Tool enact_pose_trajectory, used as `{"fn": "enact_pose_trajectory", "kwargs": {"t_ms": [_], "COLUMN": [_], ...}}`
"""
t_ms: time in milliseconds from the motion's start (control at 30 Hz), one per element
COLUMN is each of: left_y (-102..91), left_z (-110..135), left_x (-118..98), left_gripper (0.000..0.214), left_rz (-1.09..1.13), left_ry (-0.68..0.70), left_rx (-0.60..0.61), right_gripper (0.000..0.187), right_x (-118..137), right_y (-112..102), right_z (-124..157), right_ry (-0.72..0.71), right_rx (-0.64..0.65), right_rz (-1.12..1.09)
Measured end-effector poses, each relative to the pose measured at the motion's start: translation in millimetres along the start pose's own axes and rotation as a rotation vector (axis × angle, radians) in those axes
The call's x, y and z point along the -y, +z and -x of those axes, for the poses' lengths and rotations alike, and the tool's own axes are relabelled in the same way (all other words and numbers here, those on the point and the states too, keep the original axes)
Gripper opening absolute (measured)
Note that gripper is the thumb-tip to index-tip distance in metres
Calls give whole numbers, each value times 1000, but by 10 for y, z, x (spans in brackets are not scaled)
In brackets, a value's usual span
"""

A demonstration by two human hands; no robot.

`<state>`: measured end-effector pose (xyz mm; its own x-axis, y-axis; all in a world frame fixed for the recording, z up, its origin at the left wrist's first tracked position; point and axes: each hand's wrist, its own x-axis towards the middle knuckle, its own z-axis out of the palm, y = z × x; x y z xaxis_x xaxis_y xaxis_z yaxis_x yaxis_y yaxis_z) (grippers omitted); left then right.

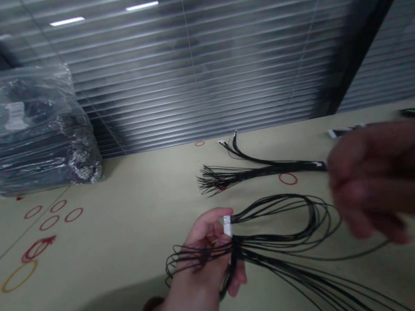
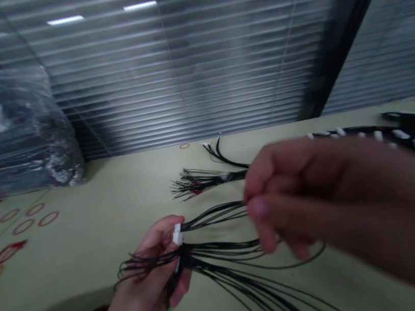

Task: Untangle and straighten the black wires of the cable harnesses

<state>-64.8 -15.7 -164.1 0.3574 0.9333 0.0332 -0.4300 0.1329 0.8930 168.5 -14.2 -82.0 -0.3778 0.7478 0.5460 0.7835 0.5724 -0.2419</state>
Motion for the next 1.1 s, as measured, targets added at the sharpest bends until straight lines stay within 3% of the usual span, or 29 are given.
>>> {"fn": "enact_pose_trajectory", "kwargs": {"t_ms": [33,100,300,533,800,933,1100], "left_y": [5,16,54,53,17,47,81], "left_z": [14,41,60,47,16,13,33], "left_x": [-7,-23,-29,-33,70,36,29], "left_gripper": [20,21,19,20,15,16,17], "left_rz": [14,41,115,117,57,91,114], "left_ry": [-5,-4,6,-25,27,-15,-40], "left_rx": [6,23,86,101,89,60,73], "right_gripper": [27,21,28,32,32,29,45], "right_x": [101,259,393,412,431,406,480], "right_y": [63,202,441,459,455,476,418], "right_z": [33,72,97,119,106,138,116], "right_ry": [11,11,-129,-210,-154,-282,-382], "right_rx": [139,174,61,33,35,-17,-14], "right_rz": [-89,-79,-11,71,-30,18,70]}}
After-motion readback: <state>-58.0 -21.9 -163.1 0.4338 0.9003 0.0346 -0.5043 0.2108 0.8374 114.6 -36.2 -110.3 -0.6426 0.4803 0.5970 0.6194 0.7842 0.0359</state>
